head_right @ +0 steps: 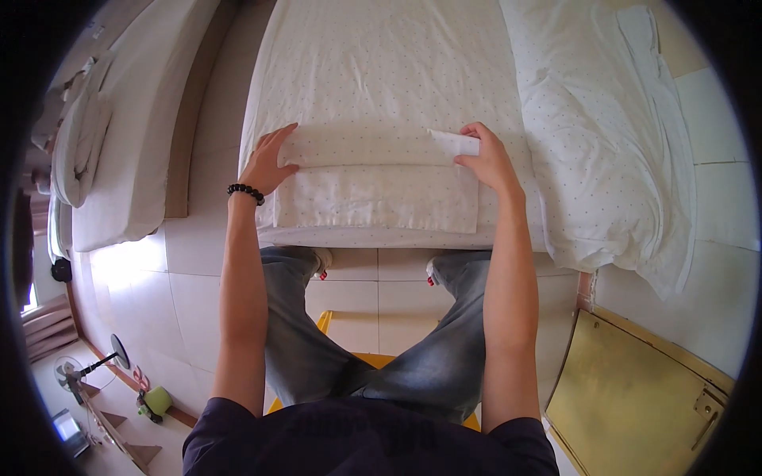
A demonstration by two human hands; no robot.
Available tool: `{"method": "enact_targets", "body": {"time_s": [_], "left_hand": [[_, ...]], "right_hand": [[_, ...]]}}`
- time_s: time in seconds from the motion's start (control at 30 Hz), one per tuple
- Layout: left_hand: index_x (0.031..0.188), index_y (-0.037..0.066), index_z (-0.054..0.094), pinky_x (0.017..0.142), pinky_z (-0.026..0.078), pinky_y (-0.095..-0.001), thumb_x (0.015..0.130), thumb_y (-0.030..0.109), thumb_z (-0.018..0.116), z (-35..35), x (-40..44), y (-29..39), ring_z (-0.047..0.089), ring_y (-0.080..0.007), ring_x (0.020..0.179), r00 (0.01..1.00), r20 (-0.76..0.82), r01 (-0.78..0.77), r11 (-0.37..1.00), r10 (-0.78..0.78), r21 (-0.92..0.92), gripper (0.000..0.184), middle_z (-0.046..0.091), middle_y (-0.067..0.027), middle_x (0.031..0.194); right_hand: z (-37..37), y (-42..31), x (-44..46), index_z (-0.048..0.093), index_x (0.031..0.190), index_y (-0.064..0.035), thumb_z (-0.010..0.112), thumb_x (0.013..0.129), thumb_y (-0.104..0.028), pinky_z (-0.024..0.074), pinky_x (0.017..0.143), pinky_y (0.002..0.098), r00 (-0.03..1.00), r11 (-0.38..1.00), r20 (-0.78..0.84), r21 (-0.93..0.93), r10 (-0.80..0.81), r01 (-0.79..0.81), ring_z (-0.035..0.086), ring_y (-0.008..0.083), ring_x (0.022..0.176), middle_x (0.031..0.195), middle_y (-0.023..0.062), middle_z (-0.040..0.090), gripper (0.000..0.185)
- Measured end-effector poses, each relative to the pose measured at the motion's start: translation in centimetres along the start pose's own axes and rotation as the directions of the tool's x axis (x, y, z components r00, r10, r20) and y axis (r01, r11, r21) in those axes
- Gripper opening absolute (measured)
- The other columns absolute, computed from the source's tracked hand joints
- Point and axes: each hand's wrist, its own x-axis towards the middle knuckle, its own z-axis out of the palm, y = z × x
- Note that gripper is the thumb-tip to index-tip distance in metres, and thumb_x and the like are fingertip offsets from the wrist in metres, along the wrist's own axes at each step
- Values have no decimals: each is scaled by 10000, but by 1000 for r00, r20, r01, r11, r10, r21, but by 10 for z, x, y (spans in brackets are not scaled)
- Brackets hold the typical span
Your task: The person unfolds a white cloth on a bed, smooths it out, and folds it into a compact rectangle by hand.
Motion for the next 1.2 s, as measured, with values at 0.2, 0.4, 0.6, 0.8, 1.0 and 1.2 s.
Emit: {"method": "enact_targets", "body": {"time_s": [0.2, 0.4, 0.6, 0.8, 1.0, 1.2], "left_hand": [[1590, 141, 483, 1231, 422, -462, 871, 76, 793, 10, 6, -15, 492, -337, 1466, 980, -199, 3, 998, -17, -68, 786, 559, -140, 1558], [1637, 153, 448, 1325, 252, -498, 969, 183, 717, 56, -10, 69, 339, -299, 1610, 869, -266, -397, 909, 417, 127, 720, 453, -84, 1690], [1646, 209, 457, 1351, 160, -531, 1012, 202, 636, 81, -2, 49, 278, -265, 1641, 904, -182, -390, 921, 386, 17, 658, 421, -6, 1722], [1625, 319, 486, 1344, 148, -584, 1034, 121, 498, 71, 0, 34, 279, -260, 1641, 911, -186, -303, 903, 369, 306, 623, 448, 57, 1703], [1658, 262, 442, 1346, 122, -581, 1032, 243, 553, 84, 2, 24, 263, -269, 1646, 927, -204, -251, 924, 316, 290, 636, 423, 13, 1722], [1680, 205, 400, 1344, 122, -575, 1047, 398, 590, 73, 3, 6, 246, -273, 1651, 937, -239, -195, 948, 256, 254, 688, 394, -23, 1738]], "right_hand": [[13, 10, 14, 649, 1281, -63, 736, 946, -94, 507, 1037, 387, 987, 986, -161, -162, 12, -38, 616, 299, 1198, 1380, 140, 640, 348], [82, -51, -19, 565, 1479, -79, 707, 961, -103, 410, 1189, 470, 783, 719, -147, -524, -605, 457, 521, 365, 1408, 1565, 125, 550, 538], [116, -42, -21, 452, 1614, -109, 690, 994, -214, 286, 1286, 500, 801, 623, 41, -606, -597, 495, 375, 361, 1563, 1674, 92, 455, 672], [104, -24, -11, 396, 1653, -127, 623, 1041, -368, 232, 1308, 510, 827, 608, 26, -665, -561, 434, 306, 328, 1607, 1720, 82, 394, 696], [98, -14, -12, 391, 1658, -145, 584, 1054, -442, 212, 1314, 514, 846, 655, -14, -639, -533, 402, 285, 311, 1622, 1739, 60, 371, 700], [91, 10, 0, 437, 1633, -166, 651, 1015, -430, 234, 1302, 499, 845, 655, -159, -708, -511, 264, 325, 295, 1596, 1701, 32, 418, 705]]}}
